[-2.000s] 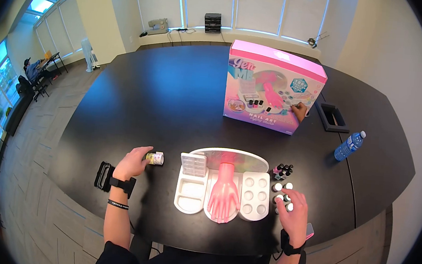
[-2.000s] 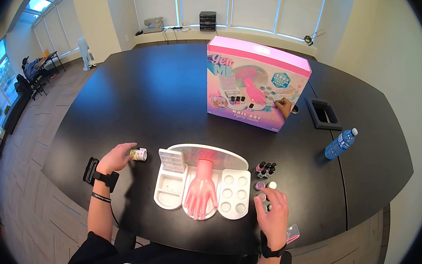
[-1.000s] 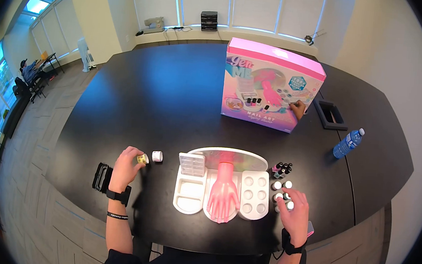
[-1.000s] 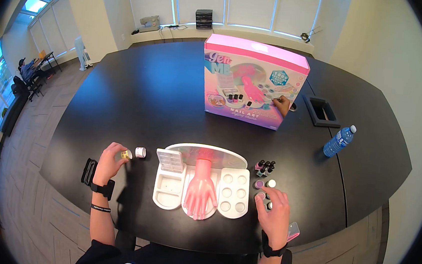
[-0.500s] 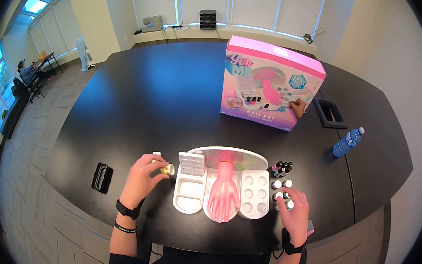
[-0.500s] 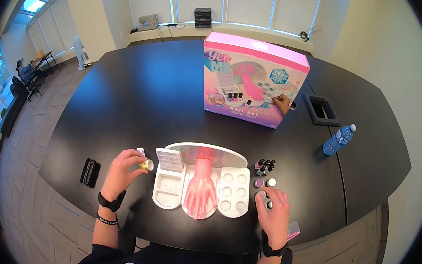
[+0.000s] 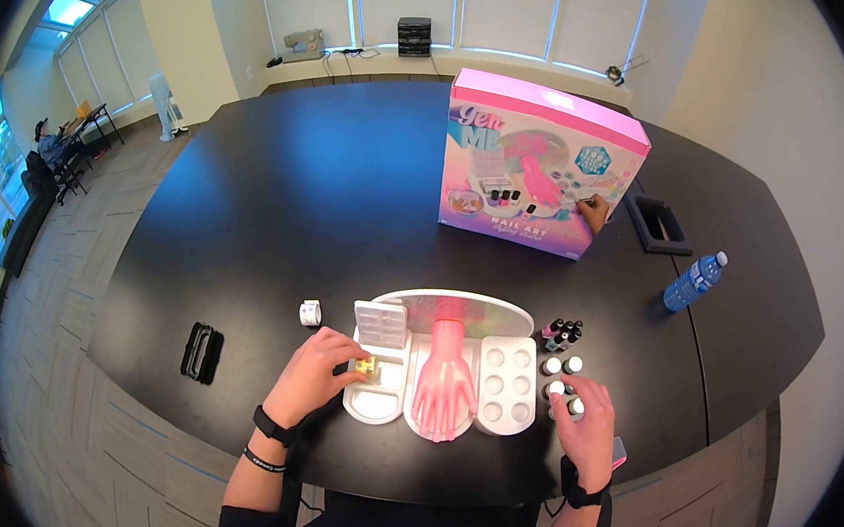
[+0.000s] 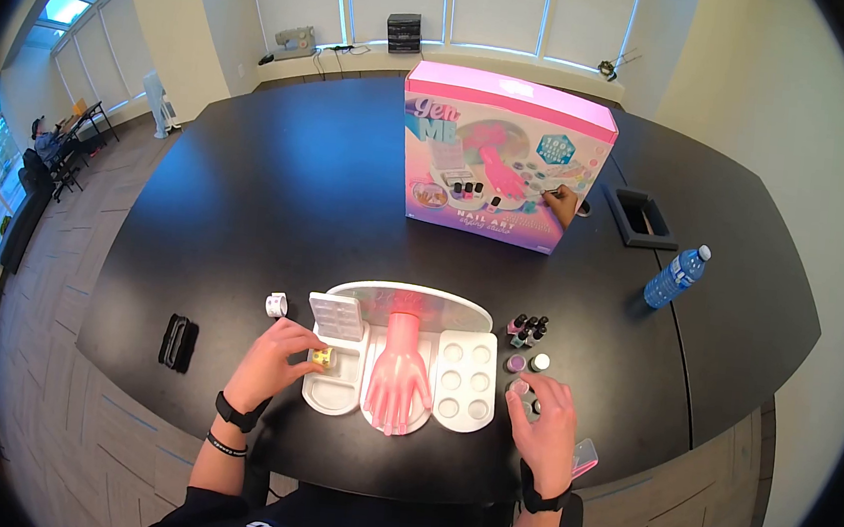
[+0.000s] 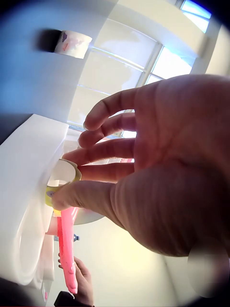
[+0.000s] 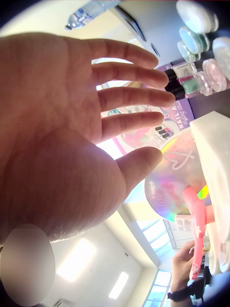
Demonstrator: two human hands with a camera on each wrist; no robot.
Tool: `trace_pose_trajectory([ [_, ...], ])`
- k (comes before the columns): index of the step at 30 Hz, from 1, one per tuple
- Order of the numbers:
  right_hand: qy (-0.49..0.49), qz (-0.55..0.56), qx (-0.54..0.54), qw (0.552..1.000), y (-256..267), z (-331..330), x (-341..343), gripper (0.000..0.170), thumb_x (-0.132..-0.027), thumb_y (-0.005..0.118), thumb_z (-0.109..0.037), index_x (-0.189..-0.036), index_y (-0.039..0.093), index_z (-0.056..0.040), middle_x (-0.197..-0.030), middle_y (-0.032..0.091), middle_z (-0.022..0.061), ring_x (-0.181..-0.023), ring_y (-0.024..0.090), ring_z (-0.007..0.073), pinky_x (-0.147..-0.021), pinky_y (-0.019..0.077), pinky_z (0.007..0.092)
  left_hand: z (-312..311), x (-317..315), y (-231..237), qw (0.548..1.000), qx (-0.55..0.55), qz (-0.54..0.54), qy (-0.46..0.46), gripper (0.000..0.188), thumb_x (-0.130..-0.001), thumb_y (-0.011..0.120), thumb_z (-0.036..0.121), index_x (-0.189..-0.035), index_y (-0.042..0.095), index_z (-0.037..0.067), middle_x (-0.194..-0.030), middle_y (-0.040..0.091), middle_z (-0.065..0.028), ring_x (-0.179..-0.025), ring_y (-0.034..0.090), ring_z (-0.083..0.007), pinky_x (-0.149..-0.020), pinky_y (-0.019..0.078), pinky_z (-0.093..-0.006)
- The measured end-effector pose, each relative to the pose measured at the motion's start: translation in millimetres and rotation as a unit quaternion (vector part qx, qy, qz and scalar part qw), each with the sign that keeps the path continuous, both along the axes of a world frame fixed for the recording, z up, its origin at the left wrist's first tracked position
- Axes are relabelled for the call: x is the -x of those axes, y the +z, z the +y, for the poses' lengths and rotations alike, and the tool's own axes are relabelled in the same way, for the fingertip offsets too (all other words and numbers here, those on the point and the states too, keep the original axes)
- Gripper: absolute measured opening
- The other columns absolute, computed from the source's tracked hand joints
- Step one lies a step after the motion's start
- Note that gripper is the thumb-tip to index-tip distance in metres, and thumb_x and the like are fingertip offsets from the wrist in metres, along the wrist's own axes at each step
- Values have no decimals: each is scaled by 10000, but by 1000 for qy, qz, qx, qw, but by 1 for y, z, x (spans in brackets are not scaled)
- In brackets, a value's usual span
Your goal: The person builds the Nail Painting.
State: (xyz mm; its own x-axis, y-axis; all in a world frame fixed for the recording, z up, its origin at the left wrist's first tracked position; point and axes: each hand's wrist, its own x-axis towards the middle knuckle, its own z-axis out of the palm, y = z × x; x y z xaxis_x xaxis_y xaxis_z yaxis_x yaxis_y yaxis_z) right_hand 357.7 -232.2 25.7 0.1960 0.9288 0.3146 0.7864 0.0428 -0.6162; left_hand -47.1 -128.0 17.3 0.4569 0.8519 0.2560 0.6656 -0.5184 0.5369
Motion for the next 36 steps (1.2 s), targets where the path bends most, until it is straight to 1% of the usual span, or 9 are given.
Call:
trace_pose_trajectory([
  [8, 1, 4, 4, 1000, -2, 1, 1, 291, -930, 816, -134, -1198, 774, -29, -1172, 776, 155, -1088, 683, 381, -970, 553, 464, -8, -3, -5, 1000, 20, 12, 0, 328, -883, 860, 181, -1189, 812, 72, -1134, 763, -64, -1074, 642, -298, -986, 558, -429],
  [12, -3, 5, 3, 1000, -3, 1, 1, 295, -927, 816, -129, -1203, 775, -34, -1168, 776, 152, -1082, 681, 378, -970, 554, 463, -8, -3, -10, 1000, 7, 8, -1, 320, -903, 844, 178, -1205, 813, 77, -1136, 762, -66, -1063, 640, -297, -980, 558, -431],
  [23, -4, 3, 10, 1000, -3, 0, 1, 299, -933, 813, -135, -1210, 772, -30, -1166, 773, 158, -1079, 680, 384, -958, 553, 468, -15, -10, -6, 1000, -18, 7, 17, 277, -903, 809, 96, -1179, 802, 68, -1160, 744, -52, -1077, 657, -292, -959, 574, -416],
  [26, -1, 4, 6, 1000, -4, -1, 2, 302, -931, 814, -133, -1211, 773, -27, -1161, 772, 162, -1077, 679, 386, -956, 553, 470, -17, -12, -2, 1000, -8, 6, 18, 255, -906, 794, 78, -1161, 802, 60, -1163, 742, -53, -1067, 657, -291, -954, 575, -413],
  [32, 3, 4, 1, 1000, -4, -1, 1, 303, -928, 816, -129, -1208, 773, -21, -1156, 771, 166, -1075, 677, 391, -951, 553, 469, -17, -12, -7, 1000, -9, -8, 26, 205, -910, 785, 70, -1112, 800, 47, -1144, 738, -59, -1040, 656, -299, -940, 574, -416],
  [36, 5, 5, -4, 1000, -3, -1, 2, 305, -924, 819, -127, -1206, 773, -20, -1153, 771, 166, -1073, 678, 390, -949, 554, 470, -16, -11, -9, 1000, -13, -9, 28, 196, -912, 785, 72, -1106, 797, 45, -1142, 736, -61, -1046, 656, -303, -939, 573, -415],
])
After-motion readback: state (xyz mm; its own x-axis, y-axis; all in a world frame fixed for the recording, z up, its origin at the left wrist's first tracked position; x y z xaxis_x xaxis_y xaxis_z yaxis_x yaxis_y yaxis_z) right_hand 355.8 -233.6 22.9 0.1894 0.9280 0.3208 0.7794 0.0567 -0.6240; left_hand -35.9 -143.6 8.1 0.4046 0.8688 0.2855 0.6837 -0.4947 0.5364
